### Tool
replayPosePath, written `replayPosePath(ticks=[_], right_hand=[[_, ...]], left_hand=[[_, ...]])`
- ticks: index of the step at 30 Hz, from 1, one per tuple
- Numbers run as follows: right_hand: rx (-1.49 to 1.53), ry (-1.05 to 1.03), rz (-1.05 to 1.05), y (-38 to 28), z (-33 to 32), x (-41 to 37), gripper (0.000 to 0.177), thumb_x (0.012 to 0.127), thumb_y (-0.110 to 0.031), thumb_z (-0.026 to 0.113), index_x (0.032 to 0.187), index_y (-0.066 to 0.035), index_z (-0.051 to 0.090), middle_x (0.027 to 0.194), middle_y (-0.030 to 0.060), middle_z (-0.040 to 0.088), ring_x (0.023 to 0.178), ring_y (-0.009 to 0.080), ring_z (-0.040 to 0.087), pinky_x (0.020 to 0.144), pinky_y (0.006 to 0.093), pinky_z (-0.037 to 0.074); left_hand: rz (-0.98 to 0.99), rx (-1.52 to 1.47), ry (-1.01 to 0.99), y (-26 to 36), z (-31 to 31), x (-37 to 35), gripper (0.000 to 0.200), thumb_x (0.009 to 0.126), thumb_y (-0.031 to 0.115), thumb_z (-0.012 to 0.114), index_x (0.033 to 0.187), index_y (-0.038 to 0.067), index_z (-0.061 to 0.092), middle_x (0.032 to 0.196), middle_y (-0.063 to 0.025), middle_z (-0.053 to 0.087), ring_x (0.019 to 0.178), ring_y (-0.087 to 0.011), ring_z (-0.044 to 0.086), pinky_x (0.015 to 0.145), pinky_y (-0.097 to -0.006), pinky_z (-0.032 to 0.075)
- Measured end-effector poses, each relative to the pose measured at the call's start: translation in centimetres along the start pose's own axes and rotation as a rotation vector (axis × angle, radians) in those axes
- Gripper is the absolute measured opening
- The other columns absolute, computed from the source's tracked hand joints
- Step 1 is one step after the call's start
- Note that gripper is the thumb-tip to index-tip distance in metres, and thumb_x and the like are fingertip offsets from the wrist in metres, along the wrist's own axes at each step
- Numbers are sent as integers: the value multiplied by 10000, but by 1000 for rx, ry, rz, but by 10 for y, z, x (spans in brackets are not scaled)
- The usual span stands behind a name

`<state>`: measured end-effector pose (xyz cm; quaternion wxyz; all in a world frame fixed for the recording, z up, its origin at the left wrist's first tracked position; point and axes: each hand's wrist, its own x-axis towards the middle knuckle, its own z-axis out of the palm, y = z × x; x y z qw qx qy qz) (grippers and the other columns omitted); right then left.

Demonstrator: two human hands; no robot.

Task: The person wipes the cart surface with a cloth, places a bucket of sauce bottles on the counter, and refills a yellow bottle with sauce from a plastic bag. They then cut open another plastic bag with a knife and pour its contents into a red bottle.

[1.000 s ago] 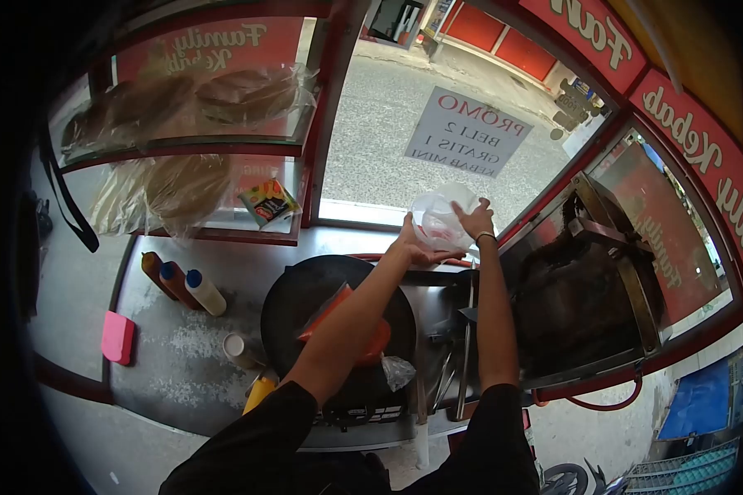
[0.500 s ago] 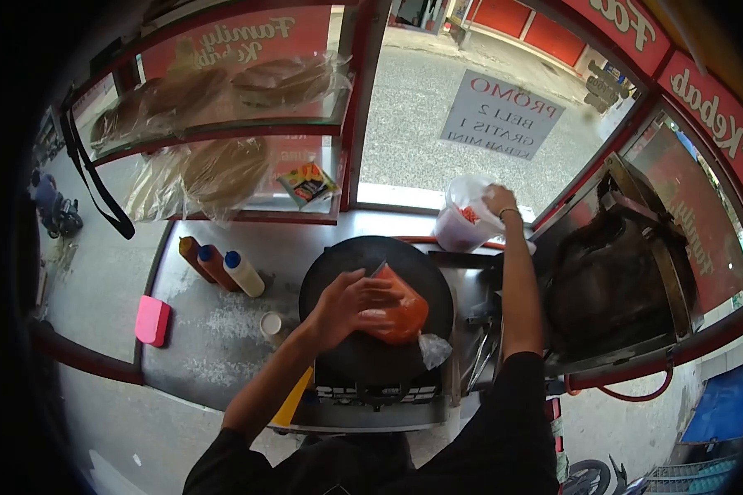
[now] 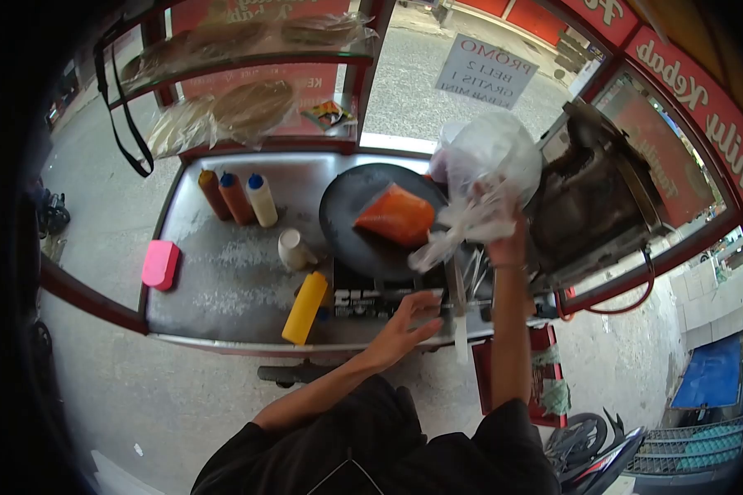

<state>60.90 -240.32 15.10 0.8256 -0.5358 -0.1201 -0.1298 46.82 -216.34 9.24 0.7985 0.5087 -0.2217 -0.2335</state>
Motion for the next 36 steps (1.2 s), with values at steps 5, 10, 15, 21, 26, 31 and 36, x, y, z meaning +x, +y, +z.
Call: replayPosePath(ticks=[5, 10, 15, 21, 26, 31, 36], right_hand=[[-586, -21, 11, 70, 64, -185, 450, 889, -263, 548, 1249, 3, 503, 1201, 145, 596, 1174, 275, 540, 1054, 415, 359], [-1290, -367, -61, 69, 136, -273, 263, 837, -108, 541, 1049, 48, 547, 1103, 263, 580, 935, 442, 572, 772, 442, 465], [-846, -163, 550, 74, 158, -308, 215, 888, -154, 538, 1000, 24, 582, 971, 163, 635, 888, 312, 639, 753, 351, 489], [-126, 72, 474, 31, 155, -316, 373, 900, -165, 610, 1236, -36, 513, 1085, 81, 581, 992, 173, 585, 856, 310, 488], [-992, -240, -4, 12, 140, -369, 403, 791, -168, 637, 1180, -68, 602, 968, 126, 575, 916, 316, 567, 870, 364, 440], [-1011, -37, 7, 44, 58, -421, 177, 838, -163, 597, 952, -35, 640, 859, 146, 580, 765, 357, 572, 708, 406, 456], [-1190, 70, 95, 54, 47, -433, 136, 823, -133, 604, 808, 0, 579, 916, 177, 565, 747, 376, 562, 632, 439, 438]], left_hand=[[-83, 96, 246, -10, 5, -33, 640, 847, 354, 722, 1328, 33, 448, 1270, -118, 531, 1136, -229, 525, 873, -369, 507], [457, 270, 454, 13, -4, -78, 396, 849, 218, 707, 1155, 1, 581, 1078, -89, 635, 886, -150, 596, 739, -281, 495], [75, 258, 540, -60, -27, -118, 217, 874, 187, 643, 945, -17, 625, 778, -81, 629, 708, -143, 550, 649, -331, 465], [-25, 376, 316, -87, -38, -164, 203, 887, 196, 574, 932, 1, 608, 705, -187, 626, 655, -340, 637, 591, -388, 471], [-478, 672, -484, -45, -4, -163, 444, 894, 183, 558, 1311, 68, 462, 1037, -56, 630, 920, -214, 645, 731, -343, 574], [-747, -211, -197, -121, 61, -174, 619, 794, 178, 616, 1366, 71, 403, 1261, -94, 535, 1183, -298, 526, 896, -378, 543], [-323, -1048, 357, -177, 129, -187, 626, 795, 264, 579, 1368, 69, 417, 1349, -93, 504, 1236, -276, 489, 1102, -435, 314]])
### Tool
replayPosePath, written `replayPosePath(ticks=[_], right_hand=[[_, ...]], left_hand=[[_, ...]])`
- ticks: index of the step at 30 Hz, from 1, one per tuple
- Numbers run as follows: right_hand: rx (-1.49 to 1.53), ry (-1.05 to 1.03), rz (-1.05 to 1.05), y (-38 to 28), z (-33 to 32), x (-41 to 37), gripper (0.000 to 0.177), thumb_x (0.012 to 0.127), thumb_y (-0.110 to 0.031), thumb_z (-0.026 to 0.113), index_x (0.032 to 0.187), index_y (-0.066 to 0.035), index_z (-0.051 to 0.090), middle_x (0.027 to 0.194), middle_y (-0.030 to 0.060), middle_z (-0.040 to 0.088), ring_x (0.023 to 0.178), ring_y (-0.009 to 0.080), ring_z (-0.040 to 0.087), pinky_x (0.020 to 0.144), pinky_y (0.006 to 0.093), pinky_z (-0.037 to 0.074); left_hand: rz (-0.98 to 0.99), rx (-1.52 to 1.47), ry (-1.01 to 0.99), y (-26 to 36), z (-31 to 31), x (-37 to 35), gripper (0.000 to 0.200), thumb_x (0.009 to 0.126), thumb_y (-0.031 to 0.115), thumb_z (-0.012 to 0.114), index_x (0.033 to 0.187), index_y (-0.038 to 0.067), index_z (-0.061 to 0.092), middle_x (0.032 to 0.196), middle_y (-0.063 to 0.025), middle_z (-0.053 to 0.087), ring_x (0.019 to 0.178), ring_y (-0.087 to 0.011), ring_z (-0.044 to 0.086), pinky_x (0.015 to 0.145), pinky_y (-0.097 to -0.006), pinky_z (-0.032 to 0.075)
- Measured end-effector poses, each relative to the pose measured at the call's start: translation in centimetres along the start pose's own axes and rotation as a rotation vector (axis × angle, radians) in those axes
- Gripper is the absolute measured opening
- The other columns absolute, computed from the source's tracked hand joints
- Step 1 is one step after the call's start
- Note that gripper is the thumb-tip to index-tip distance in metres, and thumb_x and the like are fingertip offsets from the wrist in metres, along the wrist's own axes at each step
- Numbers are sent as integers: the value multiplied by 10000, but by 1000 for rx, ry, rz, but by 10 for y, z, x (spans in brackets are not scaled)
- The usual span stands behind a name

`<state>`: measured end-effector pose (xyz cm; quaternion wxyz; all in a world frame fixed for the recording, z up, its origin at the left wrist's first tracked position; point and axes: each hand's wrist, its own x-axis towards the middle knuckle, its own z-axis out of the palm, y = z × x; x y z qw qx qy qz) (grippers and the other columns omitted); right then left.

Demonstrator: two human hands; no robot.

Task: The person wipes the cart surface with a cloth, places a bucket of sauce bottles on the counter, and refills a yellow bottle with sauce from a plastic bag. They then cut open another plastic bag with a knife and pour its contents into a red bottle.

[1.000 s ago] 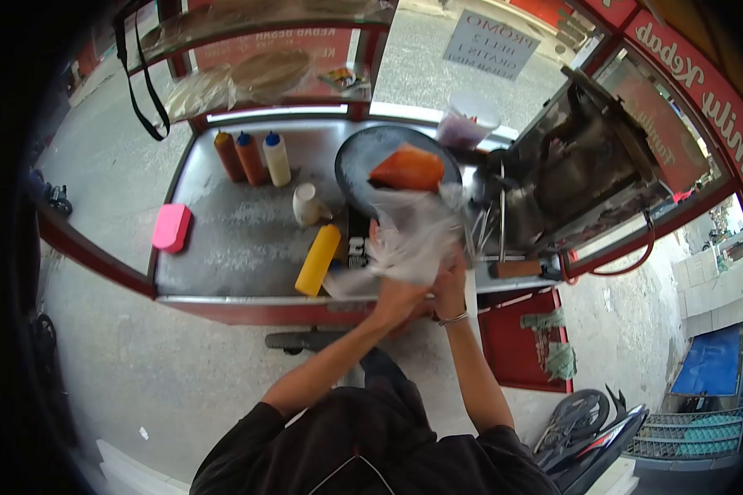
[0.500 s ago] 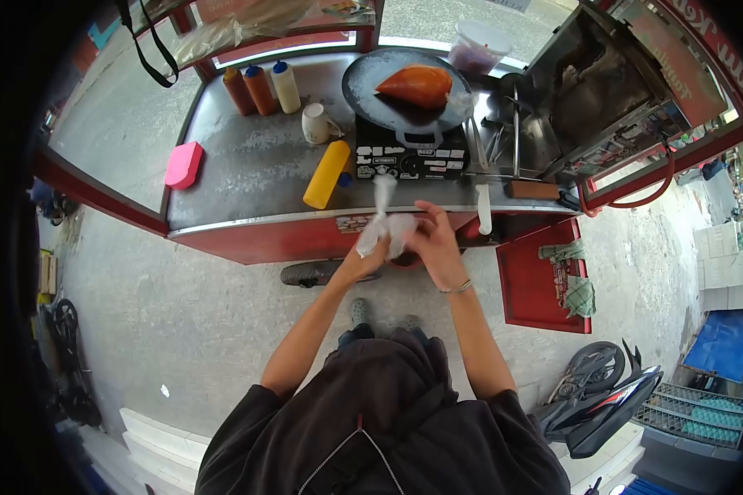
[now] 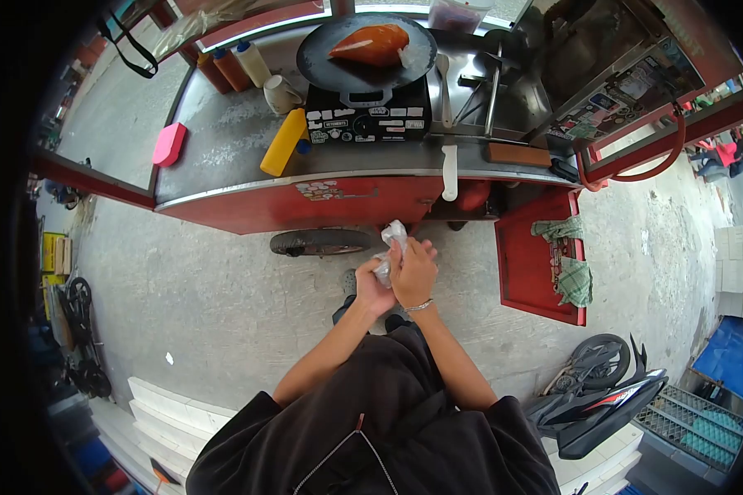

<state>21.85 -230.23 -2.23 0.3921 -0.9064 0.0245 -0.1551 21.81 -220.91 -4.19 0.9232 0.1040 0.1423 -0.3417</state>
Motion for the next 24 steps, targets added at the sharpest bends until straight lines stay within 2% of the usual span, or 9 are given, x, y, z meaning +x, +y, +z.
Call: replayPosePath(ticks=[3, 5, 8, 12, 15, 17, 18, 20, 24], right_hand=[[-24, 47, -112, 0, -6, 1, 139, 796, -132, 604, 839, 0, 603, 993, 167, 553, 883, 359, 541, 721, 448, 426], [-230, -170, -187, -1, -11, -5, 203, 797, -129, 587, 934, 8, 645, 1152, 161, 517, 1094, 346, 469, 870, 455, 395], [-395, -260, -329, 2, -5, -16, 282, 732, -140, 599, 965, 11, 651, 1192, 136, 492, 1213, 336, 371, 978, 506, 309], [-542, -417, -401, 2, 4, -11, 325, 780, -169, 596, 1050, 11, 620, 1237, 137, 486, 1269, 334, 333, 1025, 528, 259], [-21, -621, -317, -16, -5, 7, 362, 830, -220, 588, 1119, -3, 571, 1319, 154, 439, 1269, 339, 345, 1039, 525, 245], [190, -463, -275, -39, -10, 12, 337, 859, -166, 574, 1151, -4, 531, 1339, 175, 441, 1259, 339, 394, 1025, 427, 318], [186, -471, -284, -53, -11, 15, 337, 859, -166, 574, 1151, -4, 531, 1339, 175, 441, 1259, 339, 394, 1025, 427, 318], [367, -85, -191, -75, -8, 22, 404, 809, -141, 630, 1172, -4, 520, 1333, 182, 458, 1132, 331, 520, 943, 375, 413], [384, 40, -318, -97, -5, 39, 398, 820, -91, 596, 1205, -7, 542, 1268, 191, 551, 1137, 349, 553, 951, 358, 434]], left_hand=[[138, -218, -9, -5, 16, -18, 596, 829, 315, 593, 1352, 74, 441, 1313, -86, 524, 1194, -244, 507, 1060, -388, 349], [180, -351, 36, -3, 10, -18, 578, 846, 315, 603, 1347, 74, 447, 1268, -92, 543, 1145, -231, 530, 1024, -356, 384], [310, 354, 520, -6, 13, -8, 405, 892, 260, 587, 1230, 37, 567, 1198, -82, 591, 1104, -180, 547, 905, -302, 464], [497, 312, 518, 6, -21, 5, 280, 884, 174, 575, 1091, -7, 624, 1013, -113, 647, 899, -203, 625, 809, -336, 516], [260, 49, 360, 53, -47, 18, 214, 871, 136, 566, 1028, 1, 621, 955, -106, 638, 849, -211, 630, 743, -357, 531], [341, 133, 532, 57, -17, 18, 187, 890, 168, 519, 935, 17, 619, 865, -88, 619, 770, -211, 620, 666, -371, 529], [305, 82, 502, 64, 4, 16, 211, 901, 196, 491, 889, 25, 614, 817, -77, 604, 714, -204, 597, 627, -357, 513], [276, 23, 462, 74, 12, 20, 250, 913, 224, 462, 842, 34, 610, 768, -66, 589, 657, -198, 574, 588, -343, 497], [29, -114, 282, 97, 30, 6, 428, 899, 431, 432, 731, 58, 559, 660, -43, 530, 542, -187, 471, 508, -307, 428]])
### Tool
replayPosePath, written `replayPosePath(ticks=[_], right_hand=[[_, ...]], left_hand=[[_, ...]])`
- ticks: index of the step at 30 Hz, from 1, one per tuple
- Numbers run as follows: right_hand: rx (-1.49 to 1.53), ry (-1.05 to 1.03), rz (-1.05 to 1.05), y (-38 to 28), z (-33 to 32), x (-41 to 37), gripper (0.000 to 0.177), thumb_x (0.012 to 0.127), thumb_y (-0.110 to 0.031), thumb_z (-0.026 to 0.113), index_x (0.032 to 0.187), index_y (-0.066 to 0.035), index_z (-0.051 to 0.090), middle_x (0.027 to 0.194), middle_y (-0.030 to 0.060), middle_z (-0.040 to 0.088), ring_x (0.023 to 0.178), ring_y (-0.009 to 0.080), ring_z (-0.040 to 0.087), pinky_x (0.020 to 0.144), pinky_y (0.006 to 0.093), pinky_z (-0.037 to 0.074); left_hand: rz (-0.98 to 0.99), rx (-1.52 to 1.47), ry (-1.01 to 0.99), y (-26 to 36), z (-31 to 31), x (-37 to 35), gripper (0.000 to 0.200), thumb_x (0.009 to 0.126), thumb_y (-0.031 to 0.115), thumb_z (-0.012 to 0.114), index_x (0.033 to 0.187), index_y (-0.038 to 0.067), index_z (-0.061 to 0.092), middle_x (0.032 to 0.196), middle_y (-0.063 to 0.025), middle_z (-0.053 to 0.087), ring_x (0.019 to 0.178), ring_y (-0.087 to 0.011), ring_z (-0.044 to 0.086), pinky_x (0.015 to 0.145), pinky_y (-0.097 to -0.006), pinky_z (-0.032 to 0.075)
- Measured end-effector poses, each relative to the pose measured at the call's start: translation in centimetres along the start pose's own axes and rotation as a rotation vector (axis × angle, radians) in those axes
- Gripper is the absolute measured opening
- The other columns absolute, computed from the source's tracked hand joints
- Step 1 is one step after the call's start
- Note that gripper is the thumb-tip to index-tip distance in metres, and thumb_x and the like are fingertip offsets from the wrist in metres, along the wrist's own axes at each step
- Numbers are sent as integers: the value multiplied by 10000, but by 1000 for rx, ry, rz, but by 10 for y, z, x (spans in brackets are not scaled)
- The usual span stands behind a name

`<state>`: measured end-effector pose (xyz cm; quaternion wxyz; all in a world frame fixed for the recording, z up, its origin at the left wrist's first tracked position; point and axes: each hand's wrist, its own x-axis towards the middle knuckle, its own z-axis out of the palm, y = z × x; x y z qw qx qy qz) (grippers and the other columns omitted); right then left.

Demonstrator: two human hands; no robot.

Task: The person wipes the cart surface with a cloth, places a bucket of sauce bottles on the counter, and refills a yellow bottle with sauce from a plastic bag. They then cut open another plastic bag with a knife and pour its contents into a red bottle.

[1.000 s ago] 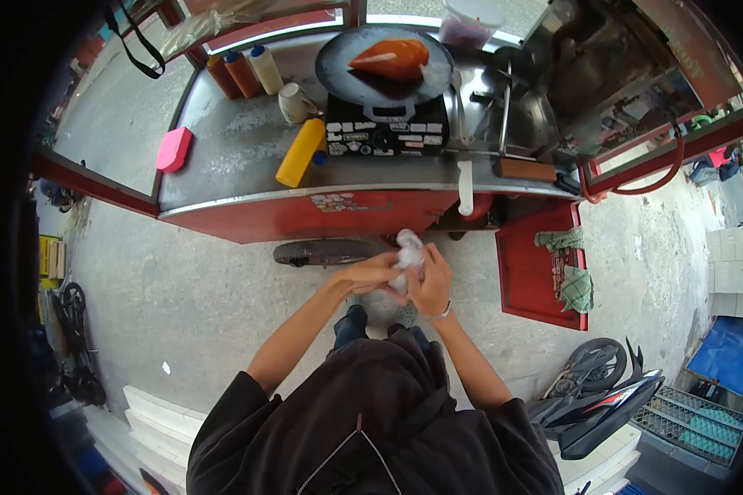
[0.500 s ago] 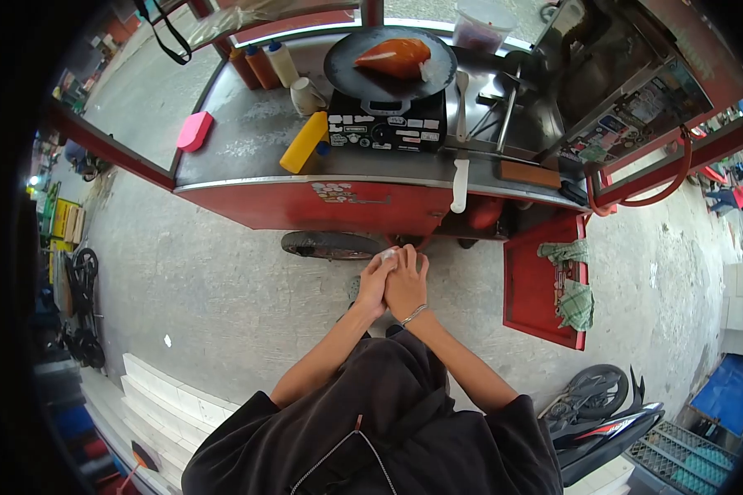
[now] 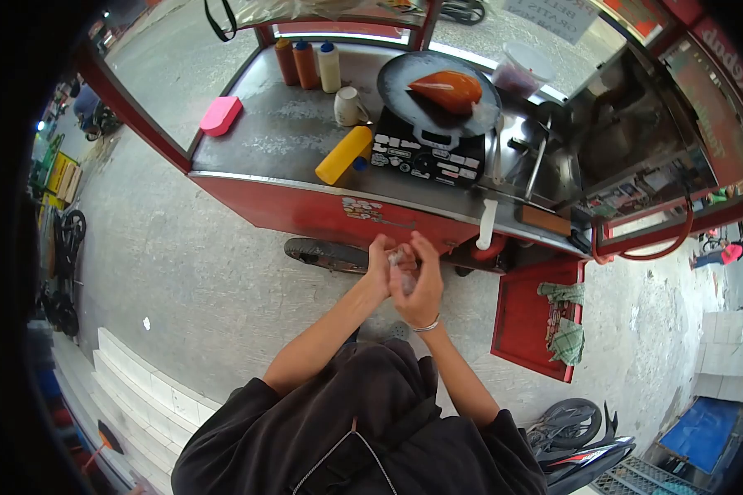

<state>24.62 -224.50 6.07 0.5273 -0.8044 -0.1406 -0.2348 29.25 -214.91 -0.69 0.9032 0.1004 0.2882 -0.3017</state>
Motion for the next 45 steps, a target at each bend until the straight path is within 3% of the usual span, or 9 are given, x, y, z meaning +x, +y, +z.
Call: replayPosePath(ticks=[11, 15, 18, 22, 26, 32, 34, 41, 45], right_hand=[[-264, -260, -201, 54, 69, -31, 256, 905, -216, 544, 891, -1, 682, 863, 139, 689, 931, 336, 662, 906, 435, 471], [-330, -229, 595, 124, 99, -83, 286, 887, -277, 631, 780, -13, 654, 555, 117, 562, 478, 213, 551, 525, 362, 468], [-55, 104, 1073, 144, 98, -86, 388, 871, -335, 665, 664, -16, 593, 483, 92, 508, 381, 170, 465, 399, 345, 400], [158, 147, 1413, 200, 59, -101, 447, 863, -339, 686, 575, -62, 487, 455, 28, 435, 351, 162, 435, 338, 337, 339], [-20, 94, 1398, 222, 64, -105, 420, 855, -312, 694, 587, -68, 479, 446, 4, 412, 338, 158, 412, 318, 309, 326], [-72, -4, 1562, 288, 85, -96, 364, 794, -368, 710, 760, -48, 540, 773, 103, 567, 602, 224, 561, 463, 322, 476], [461, 146, 2066, 344, 89, -106, 395, 762, -387, 691, 941, -69, 541, 1134, 173, 500, 1012, 314, 547, 716, 447, 547], [432, 388, 2006, 426, 89, -116, 389, 754, -328, 647, 1045, -109, 511, 1305, 230, 331, 1242, 429, 349, 868, 574, 491], [170, -201, 1953, 408, 57, -130, 386, 801, -377, 639, 1077, -120, 553, 1346, 202, 361, 1254, 419, 370, 848, 551, 503]], left_hand=[[-72, -65, 32, 32, -47, -51, 1085, 774, 859, 271, 1417, -14, 312, 1410, -182, 412, 1302, -298, 427, 1092, -420, 345], [-327, -428, -131, 38, -103, -40, 1206, 736, 883, 310, 1496, -4, 9, 1541, -210, 173, 1433, -331, 164, 1175, -445, 73], [-184, 334, 113, 49, -105, -48, 1118, 803, 814, 348, 1492, -9, 34, 1522, -223, 205, 1424, -327, 186, 1163, -432, 102], [705, 1435, 352, 117, -176, -40, 792, 915, 517, 546, 1405, -37, 261, 1275, -258, 515, 1173, -338, 527, 973, -414, 416], [417, 1503, 841, 203, -315, -20, 675, 912, 562, 506, 1127, -77, 543, 1036, -281, 632, 1034, -363, 610, 891, -420, 462], [145, 1317, 951, 200, -401, -49, 600, 920, 540, 494, 963, -49, 600, 824, -193, 687, 764, -282, 654, 660, -411, 482], [56, 1088, 947, 174, -379, -51, 552, 923, 520, 509, 985, -21, 595, 833, -150, 697, 722, -211, 649, 599, -349, 471], [-24, 1149, 854, 106, -310, -21, 668, 870, 589, 566, 1040, -57, 586, 817, -134, 691, 689, -192, 650, 568, -305, 512], [-367, 1570, 665, 122, -263, -14, 862, 761, 762, 542, 793, -89, 671, 757, -173, 682, 626, -271, 678, 568, -357, 562]])
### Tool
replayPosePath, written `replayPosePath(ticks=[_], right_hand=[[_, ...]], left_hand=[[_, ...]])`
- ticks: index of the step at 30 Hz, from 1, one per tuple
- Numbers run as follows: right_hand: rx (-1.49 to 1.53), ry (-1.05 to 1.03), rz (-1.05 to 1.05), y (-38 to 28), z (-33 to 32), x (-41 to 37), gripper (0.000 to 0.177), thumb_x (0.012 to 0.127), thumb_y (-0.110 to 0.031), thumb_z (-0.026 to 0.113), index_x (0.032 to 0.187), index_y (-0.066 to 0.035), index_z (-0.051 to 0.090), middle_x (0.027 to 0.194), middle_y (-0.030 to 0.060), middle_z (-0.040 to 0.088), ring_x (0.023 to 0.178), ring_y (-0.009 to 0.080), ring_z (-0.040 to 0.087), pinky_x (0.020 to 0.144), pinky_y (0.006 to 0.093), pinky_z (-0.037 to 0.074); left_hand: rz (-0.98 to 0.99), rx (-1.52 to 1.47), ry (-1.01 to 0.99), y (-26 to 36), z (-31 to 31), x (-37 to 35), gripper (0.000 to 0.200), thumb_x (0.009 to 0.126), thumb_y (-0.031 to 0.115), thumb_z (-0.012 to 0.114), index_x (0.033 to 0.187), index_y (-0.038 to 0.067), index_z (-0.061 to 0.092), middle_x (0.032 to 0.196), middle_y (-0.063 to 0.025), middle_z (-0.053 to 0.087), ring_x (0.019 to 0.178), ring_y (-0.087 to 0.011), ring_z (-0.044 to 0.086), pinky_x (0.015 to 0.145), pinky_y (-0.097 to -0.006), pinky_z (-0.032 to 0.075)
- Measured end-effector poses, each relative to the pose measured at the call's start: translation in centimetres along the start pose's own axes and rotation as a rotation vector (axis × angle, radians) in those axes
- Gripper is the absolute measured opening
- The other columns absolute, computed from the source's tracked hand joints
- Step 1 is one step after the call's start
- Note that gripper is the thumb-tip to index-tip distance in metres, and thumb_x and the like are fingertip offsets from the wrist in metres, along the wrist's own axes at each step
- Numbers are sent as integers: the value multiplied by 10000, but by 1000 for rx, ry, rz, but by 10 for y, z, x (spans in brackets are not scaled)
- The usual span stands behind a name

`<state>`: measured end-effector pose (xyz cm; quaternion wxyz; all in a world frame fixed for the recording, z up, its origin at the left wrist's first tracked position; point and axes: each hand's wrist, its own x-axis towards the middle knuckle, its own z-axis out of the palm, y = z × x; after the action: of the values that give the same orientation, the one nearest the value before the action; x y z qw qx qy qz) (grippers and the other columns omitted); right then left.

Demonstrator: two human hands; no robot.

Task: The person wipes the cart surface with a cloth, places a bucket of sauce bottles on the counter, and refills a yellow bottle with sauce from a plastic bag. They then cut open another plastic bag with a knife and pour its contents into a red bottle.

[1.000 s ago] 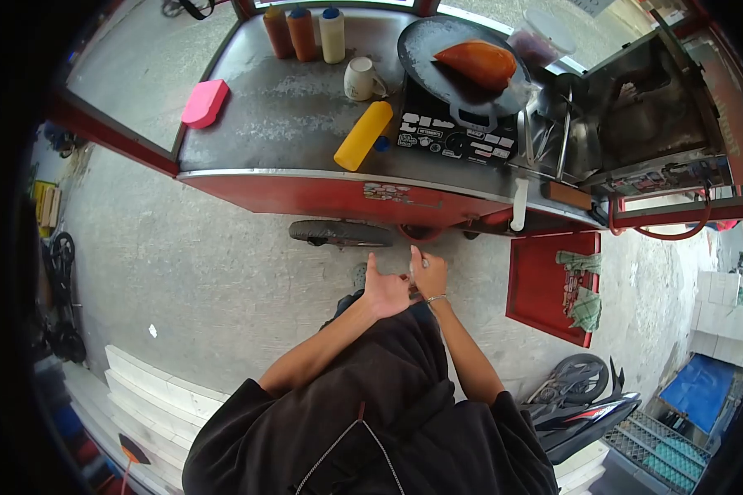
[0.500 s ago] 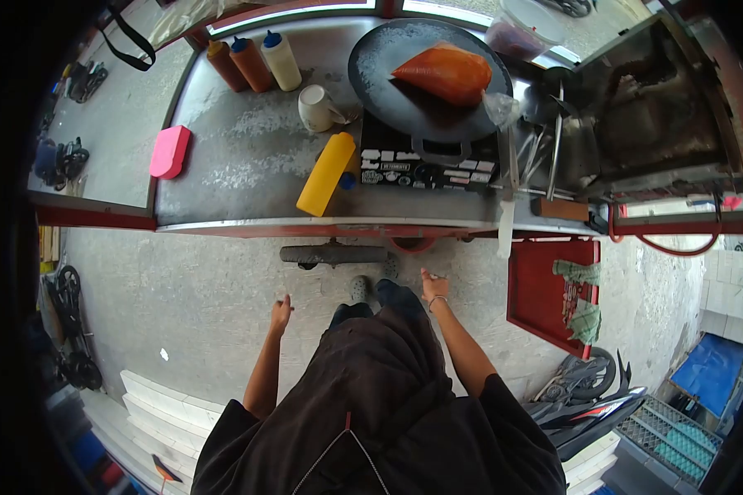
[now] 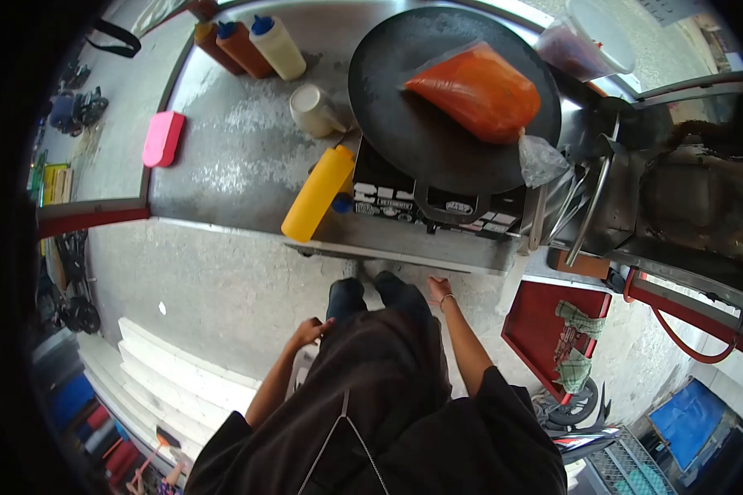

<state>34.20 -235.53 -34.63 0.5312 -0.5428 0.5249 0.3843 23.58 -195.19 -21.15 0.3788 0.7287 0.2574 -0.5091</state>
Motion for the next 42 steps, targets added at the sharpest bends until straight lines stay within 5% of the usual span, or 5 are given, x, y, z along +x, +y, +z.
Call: replayPosePath(ticks=[3, 8, 15, 30, 42], right_hand=[[-898, -268, -398, 14, -31, -53, 569, 849, -530, 641, 1208, -96, 559, 1056, 92, 613, 952, 200, 599, 802, 330, 509], [-630, -430, -11, -17, -57, -200, 550, 887, -504, 615, 1136, -14, 582, 921, 53, 629, 804, 170, 583, 755, 282, 478], [-748, 19, -752, 50, -16, -131, 580, 897, -522, 586, 790, 48, 607, 686, 185, 596, 665, 226, 579, 649, 349, 455], [-337, 38, 33, 192, 132, -191, 999, 737, -875, 386, 1163, 3, 598, 1011, 140, 624, 918, 234, 578, 778, 470, 469], [-916, 265, -405, 174, 215, -167, 684, 884, -616, 489, 870, 48, 652, 903, 255, 668, 925, 410, 635, 814, 474, 481]], left_hand=[[-51, -107, -267, 2, -27, -14, 623, 754, 555, 709, 923, -45, 704, 880, -148, 697, 842, -242, 675, 657, -367, 590], [187, -495, 68, -66, -23, -8, 215, 888, 218, 617, 929, 9, 636, 814, -39, 625, 709, -147, 569, 662, -318, 482], [-43, -569, 372, -102, -12, 23, 397, 865, 361, 639, 889, -36, 630, 760, -86, 639, 666, -174, 587, 614, -313, 469], [207, 1, 394, -167, -207, 4, 590, 740, 469, 720, 980, -61, 622, 902, -216, 666, 869, -321, 652, 799, -379, 503], [672, 131, 117, -98, -233, -30, 425, 803, 358, 716, 982, -14, 616, 903, -157, 669, 858, -262, 659, 779, -366, 514]])
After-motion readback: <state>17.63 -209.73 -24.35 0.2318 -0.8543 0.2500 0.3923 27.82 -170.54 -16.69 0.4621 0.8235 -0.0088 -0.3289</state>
